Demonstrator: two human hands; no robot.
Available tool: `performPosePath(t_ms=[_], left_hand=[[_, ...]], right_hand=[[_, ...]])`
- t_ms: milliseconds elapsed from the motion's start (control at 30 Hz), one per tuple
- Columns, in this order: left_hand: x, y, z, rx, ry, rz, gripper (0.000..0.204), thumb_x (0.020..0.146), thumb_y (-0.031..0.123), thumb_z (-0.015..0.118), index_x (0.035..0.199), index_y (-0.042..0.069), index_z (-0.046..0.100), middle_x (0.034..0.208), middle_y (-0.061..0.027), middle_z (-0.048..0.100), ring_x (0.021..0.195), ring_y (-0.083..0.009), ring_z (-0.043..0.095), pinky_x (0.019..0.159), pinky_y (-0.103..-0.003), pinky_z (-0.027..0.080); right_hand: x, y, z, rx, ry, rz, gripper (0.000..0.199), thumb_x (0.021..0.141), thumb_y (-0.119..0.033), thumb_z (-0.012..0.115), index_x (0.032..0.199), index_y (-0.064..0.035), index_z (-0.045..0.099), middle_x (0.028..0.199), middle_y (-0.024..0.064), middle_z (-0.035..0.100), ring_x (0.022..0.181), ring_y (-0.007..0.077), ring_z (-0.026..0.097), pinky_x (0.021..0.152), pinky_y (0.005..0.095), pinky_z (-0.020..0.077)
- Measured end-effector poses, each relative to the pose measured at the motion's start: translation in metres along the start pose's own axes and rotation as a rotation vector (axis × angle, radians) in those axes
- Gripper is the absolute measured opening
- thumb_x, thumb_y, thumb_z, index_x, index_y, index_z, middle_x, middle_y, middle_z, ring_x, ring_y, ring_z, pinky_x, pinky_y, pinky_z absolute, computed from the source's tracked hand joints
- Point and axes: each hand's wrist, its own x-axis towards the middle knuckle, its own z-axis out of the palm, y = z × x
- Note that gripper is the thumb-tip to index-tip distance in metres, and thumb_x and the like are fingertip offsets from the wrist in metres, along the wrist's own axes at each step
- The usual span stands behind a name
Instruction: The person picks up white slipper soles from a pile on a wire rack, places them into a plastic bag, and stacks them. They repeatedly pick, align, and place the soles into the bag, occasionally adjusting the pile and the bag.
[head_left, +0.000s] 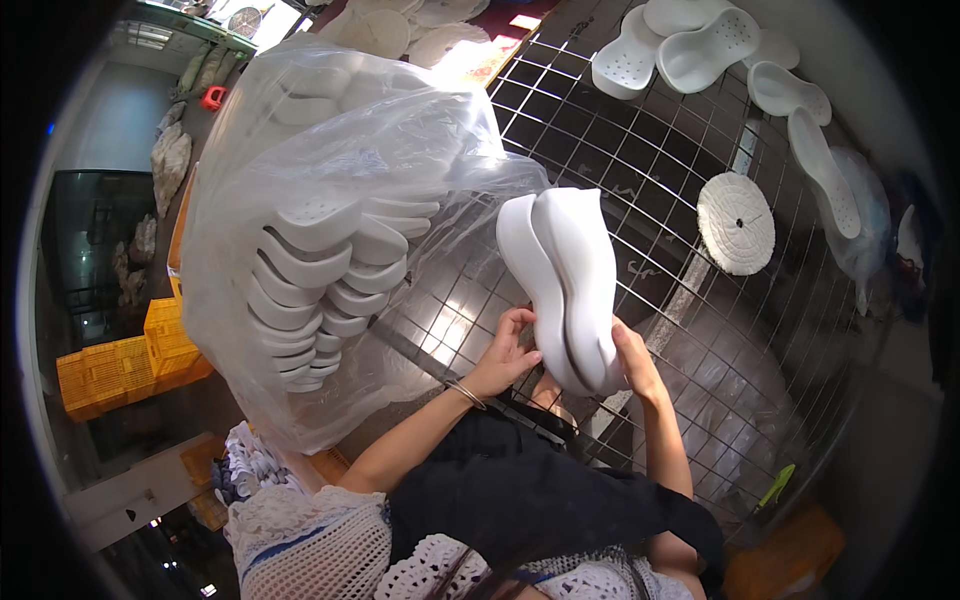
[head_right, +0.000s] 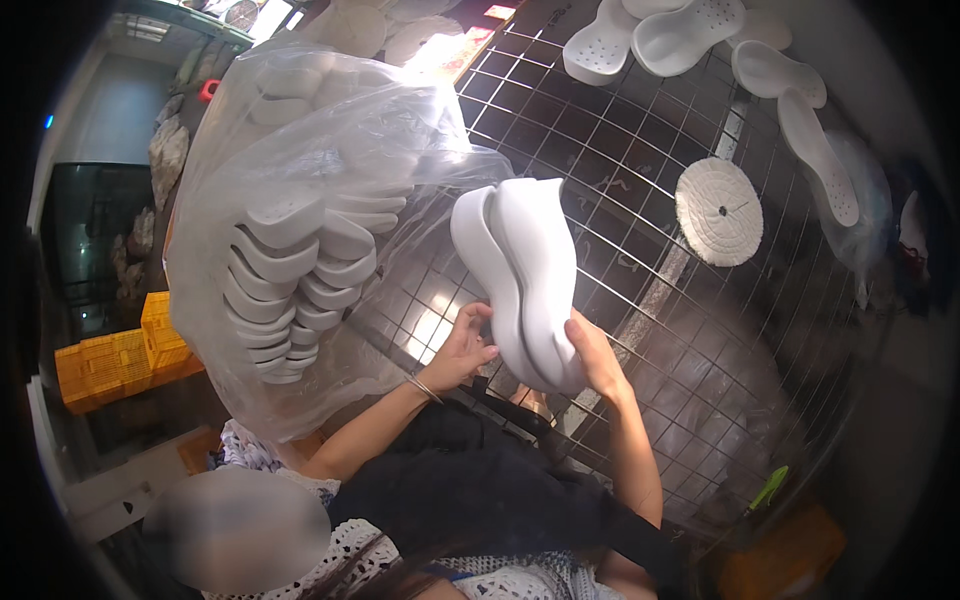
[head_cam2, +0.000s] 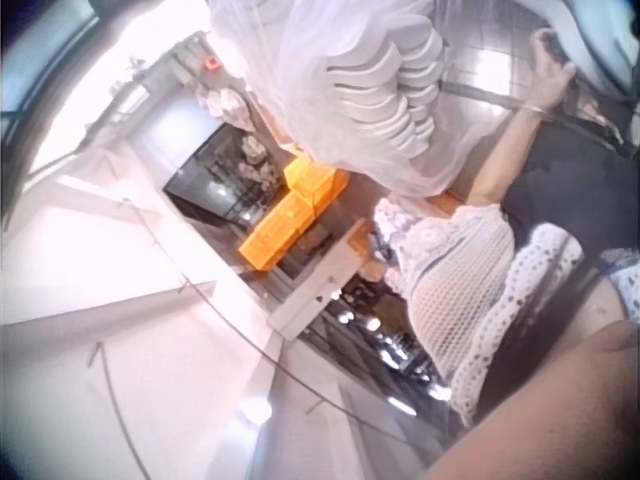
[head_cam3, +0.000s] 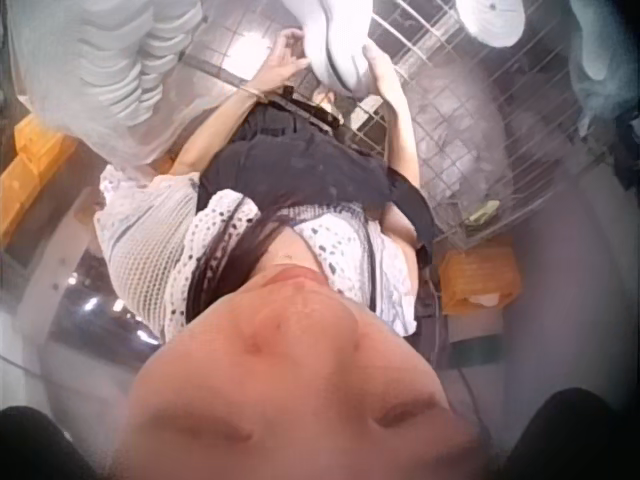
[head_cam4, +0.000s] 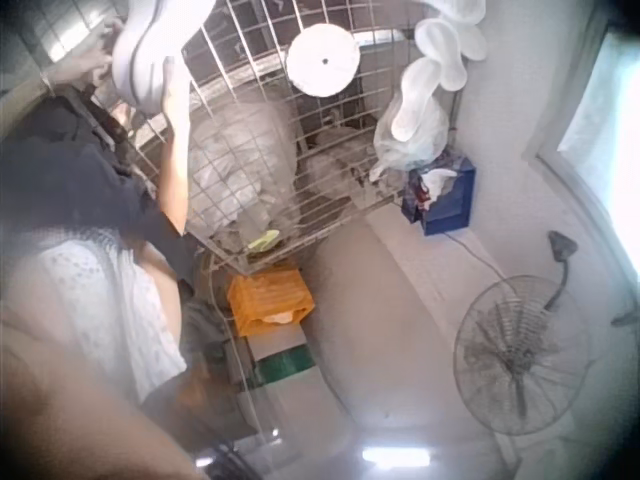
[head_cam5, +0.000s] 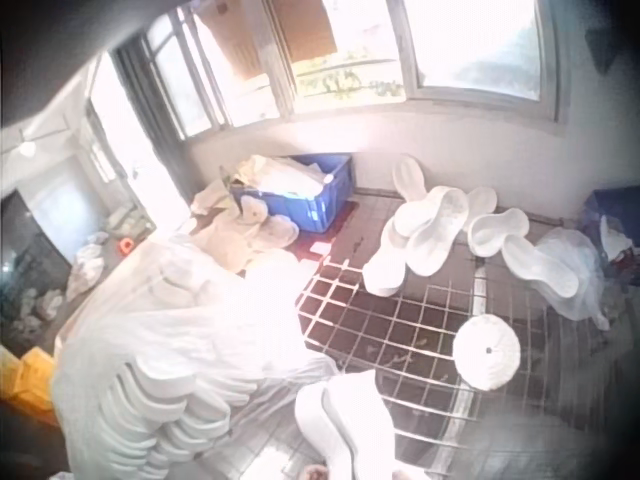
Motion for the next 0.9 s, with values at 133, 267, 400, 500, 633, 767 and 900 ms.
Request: performPosePath(t_ms=[133, 267, 400, 500, 633, 767, 900], left_hand=[[0.006, 0.006, -0.003, 0.146, -0.058, -0.026, 0.062, 0.087, 0.001, 0.062, 0.137, 0.007, 0.026, 0.142, -0.0113, 0.020, 0.141, -0.0274, 0.024, 0.115, -0.046, 0.026], [-0.014, 0.115, -0.049, 1.055, -0.131, 0.222, 0.064, 0.083, 0.017, 0.069, 0.139, 0.006, 0.038, 0.149, -0.0179, 0.030, 0.144, -0.0372, 0.019, 0.116, -0.053, 0.017], [-0.054, 0.247, -0.127, 1.984, 0.757, 0.626, 0.070, 0.080, 0.031, 0.072, 0.138, 0.003, 0.043, 0.150, -0.0171, 0.034, 0.142, -0.0381, 0.024, 0.115, -0.055, 0.009], [-0.062, 0.281, -0.179, 1.984, 0.963, 0.403, 0.084, 0.074, 0.041, 0.077, 0.139, 0.001, 0.041, 0.146, -0.0209, 0.036, 0.136, -0.0370, 0.033, 0.111, -0.048, 0.025], [-0.041, 0.303, -0.234, 1.650, 0.613, 0.234, 0.068, 0.074, 0.038, 0.078, 0.126, 0.000, 0.055, 0.111, -0.0163, 0.058, 0.104, -0.0269, 0.055, 0.090, -0.035, 0.043], [-0.019, 0.381, -0.215, 1.122, 0.403, -0.025, 0.031, 0.082, 0.029, 0.070, 0.101, 0.004, 0.072, 0.067, 0.0020, 0.055, 0.060, -0.0076, 0.048, 0.061, -0.022, 0.041], [-0.001, 0.447, -0.117, 1.194, 0.252, 0.333, 0.019, 0.086, 0.018, 0.063, 0.093, 0.003, 0.071, 0.071, 0.0012, 0.057, 0.064, -0.0051, 0.046, 0.060, -0.023, 0.037]], right_hand=[[-0.021, 0.017, 0.044, -1.029, 0.472, -0.218, 0.120, 0.054, -0.033, 0.090, 0.147, 0.0021, 0.023, 0.129, 0.0235, 0.051, 0.120, 0.0377, 0.051, 0.096, 0.0421, 0.0445], [-0.011, 0.045, 0.053, -1.094, 0.526, -0.431, 0.115, 0.052, -0.030, 0.089, 0.143, 0.0039, 0.028, 0.132, 0.0208, 0.047, 0.119, 0.0371, 0.049, 0.095, 0.0439, 0.0440], [0.000, 0.067, 0.062, -1.435, 0.696, -0.636, 0.113, 0.053, -0.027, 0.087, 0.145, -0.0013, 0.027, 0.142, 0.0237, 0.034, 0.122, 0.0411, 0.044, 0.096, 0.0548, 0.0381], [0.001, 0.048, 0.069, -1.432, 0.665, -0.286, 0.111, 0.053, -0.025, 0.086, 0.145, -0.0046, 0.028, 0.137, 0.0208, 0.040, 0.118, 0.0389, 0.047, 0.094, 0.0517, 0.0396], [-0.015, -0.024, 0.063, -1.131, 0.454, -0.365, 0.102, 0.051, -0.023, 0.082, 0.140, -0.0028, 0.037, 0.115, 0.0183, 0.055, 0.105, 0.0361, 0.055, 0.090, 0.0441, 0.0446], [-0.040, -0.088, 0.053, -0.629, 0.038, -0.467, 0.102, 0.047, -0.031, 0.081, 0.135, 0.0042, 0.044, 0.121, 0.0206, 0.059, 0.112, 0.0315, 0.059, 0.099, 0.0369, 0.0426], [-0.010, -0.147, 0.067, -0.490, -0.121, -0.606, 0.105, 0.044, -0.033, 0.082, 0.134, 0.0053, 0.045, 0.120, 0.0186, 0.060, 0.112, 0.0285, 0.059, 0.100, 0.0348, 0.0409]])
